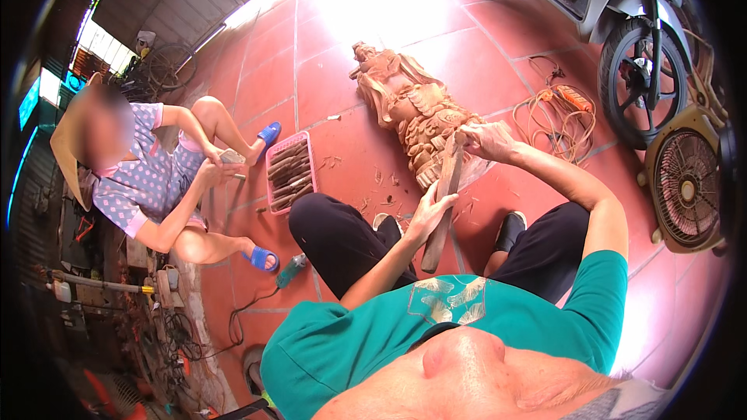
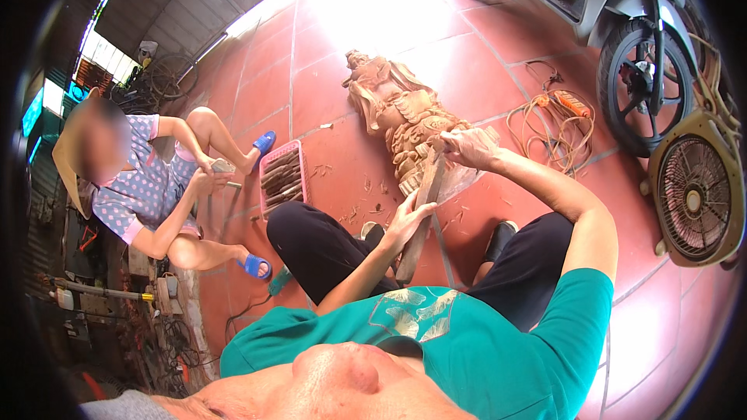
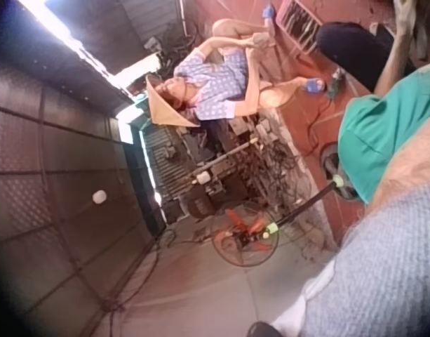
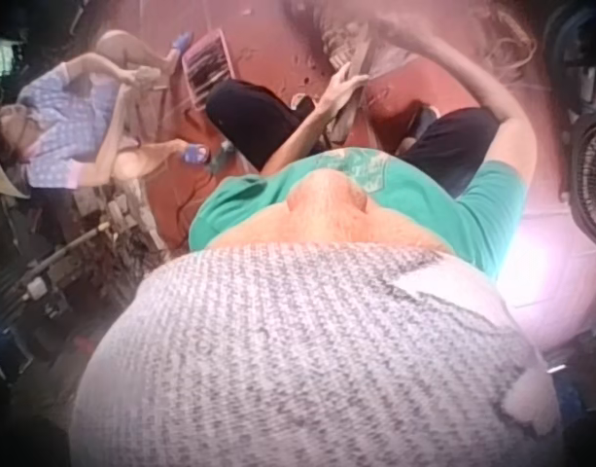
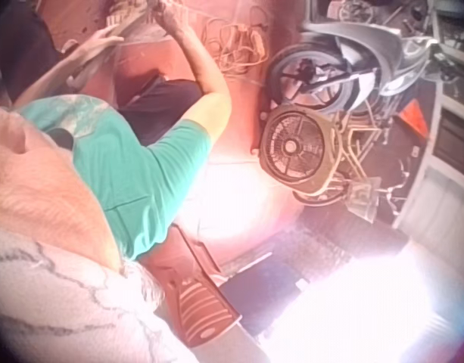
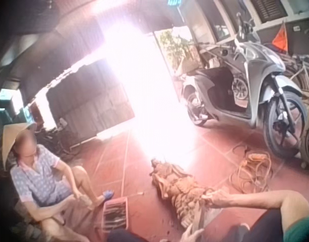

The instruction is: The person is carving a wooden sculpture using a chisel and mallet. They repeatedly strike the chisel to shape the wood, focusing on detailed areas of the sculpture.

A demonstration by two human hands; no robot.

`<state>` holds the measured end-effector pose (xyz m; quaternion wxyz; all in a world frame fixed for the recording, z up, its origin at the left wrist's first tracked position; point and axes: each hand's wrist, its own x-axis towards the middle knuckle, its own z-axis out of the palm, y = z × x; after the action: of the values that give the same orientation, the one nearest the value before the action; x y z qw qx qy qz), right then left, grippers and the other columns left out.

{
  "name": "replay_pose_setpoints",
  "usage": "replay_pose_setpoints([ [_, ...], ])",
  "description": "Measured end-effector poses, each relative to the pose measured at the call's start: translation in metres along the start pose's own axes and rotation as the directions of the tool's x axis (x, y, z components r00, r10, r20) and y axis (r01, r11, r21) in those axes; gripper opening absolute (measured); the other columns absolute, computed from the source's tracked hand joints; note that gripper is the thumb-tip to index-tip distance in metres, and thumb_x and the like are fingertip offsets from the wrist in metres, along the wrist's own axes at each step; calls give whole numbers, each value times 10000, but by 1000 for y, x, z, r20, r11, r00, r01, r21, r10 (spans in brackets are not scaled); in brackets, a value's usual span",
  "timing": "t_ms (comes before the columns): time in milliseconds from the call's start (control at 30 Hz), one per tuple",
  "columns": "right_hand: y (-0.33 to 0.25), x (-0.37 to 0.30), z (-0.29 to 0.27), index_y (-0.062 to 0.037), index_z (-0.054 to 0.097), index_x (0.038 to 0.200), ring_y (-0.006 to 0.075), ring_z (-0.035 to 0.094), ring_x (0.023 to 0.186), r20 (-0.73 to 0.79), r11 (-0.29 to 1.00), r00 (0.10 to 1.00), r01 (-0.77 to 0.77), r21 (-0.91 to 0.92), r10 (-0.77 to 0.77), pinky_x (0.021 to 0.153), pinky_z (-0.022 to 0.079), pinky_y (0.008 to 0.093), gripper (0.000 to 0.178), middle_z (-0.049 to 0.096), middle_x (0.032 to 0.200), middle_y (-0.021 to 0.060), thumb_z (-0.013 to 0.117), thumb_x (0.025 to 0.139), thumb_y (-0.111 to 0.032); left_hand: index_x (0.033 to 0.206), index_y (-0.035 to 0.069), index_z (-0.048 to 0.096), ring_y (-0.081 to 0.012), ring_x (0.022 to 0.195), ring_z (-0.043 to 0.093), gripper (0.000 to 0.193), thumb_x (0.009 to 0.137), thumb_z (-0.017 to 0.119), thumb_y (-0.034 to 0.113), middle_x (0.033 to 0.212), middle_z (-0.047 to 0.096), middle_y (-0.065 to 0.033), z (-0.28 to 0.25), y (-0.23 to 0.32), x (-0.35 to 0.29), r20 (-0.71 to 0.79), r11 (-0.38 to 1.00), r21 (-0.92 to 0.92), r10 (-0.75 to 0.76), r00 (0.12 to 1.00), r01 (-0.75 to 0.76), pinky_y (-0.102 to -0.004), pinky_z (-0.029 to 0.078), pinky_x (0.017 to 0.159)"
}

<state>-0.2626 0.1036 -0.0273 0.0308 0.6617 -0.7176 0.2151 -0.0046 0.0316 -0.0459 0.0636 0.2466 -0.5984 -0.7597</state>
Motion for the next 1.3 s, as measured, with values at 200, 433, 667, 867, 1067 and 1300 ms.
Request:
replay_pose_setpoints([
  [200, -6, -2, 0, -100, 614, 1024, 284, 679, 790, 19, 991, 993, 120, -58, -119, 607, 535, 424, 269, 652, 892, 84, 684, 786, -204, 1383, 41, 496, -70, 640, 551, 514, 945, 674, 244, 900, 606, -4, -1, -6, 4, 8, 988, -153, -27, 1000, 28, -250, 480, 533],
  [433, -2, -3, 10, -75, 572, 981, 319, 675, 763, 94, 967, 965, 250, -42, -245, 593, 543, 433, 204, 618, 842, 135, 655, 809, -146, 1363, 61, 492, -131, 493, 567, 482, 948, 673, 226, 705, 587, -31, -2, -6, 5, 52, 972, -230, -33, 998, 44, -274, 472, 434],
  [667, -5, 2, 4, -62, 555, 1039, 355, 681, 770, 162, 982, 969, 188, -7, -185, 616, 550, 461, 262, 629, 864, 167, 635, 792, -96, 1352, 57, 502, -100, 541, 556, 473, 938, 676, 205, 766, 564, 0, -2, -7, 4, 24, 981, -187, -45, 999, 49, -265, 483, 461],
  [867, -3, 5, 7, -61, 555, 1047, 349, 695, 809, 180, 968, 963, 223, -116, -200, 680, 557, 467, 256, 655, 889, 171, 642, 814, -123, 1340, 65, 509, -102, 552, 553, 462, 937, 673, 221, 778, 561, 1, -2, 0, 2, 23, 982, -178, -67, 997, 70, -267, 487, 465],
  [1067, 40, -17, -2, -63, 582, 1170, 389, 666, 873, 84, 986, 983, -164, -28, 165, 736, 549, 468, 426, 671, 952, 166, 627, 747, -75, 1319, 72, 509, -115, 544, 553, 444, 937, 669, 232, 776, 560, -7, -9, -3, 0, 0, 972, -219, -84, 996, 82, -276, 485, 460],
  [1300, 32, -17, 2, -79, 669, 1043, 320, 672, 926, 294, 906, 898, -387, 172, 328, 780, 532, 418, 339, 674, 955, 156, 760, 717, -97, 1317, 80, 508, -121, 520, 548, 444, 936, 669, 241, 748, 555, -7, 0, 4, 0, -1, 958, -257, -130, 991, 126, -276, 482, 455],
])
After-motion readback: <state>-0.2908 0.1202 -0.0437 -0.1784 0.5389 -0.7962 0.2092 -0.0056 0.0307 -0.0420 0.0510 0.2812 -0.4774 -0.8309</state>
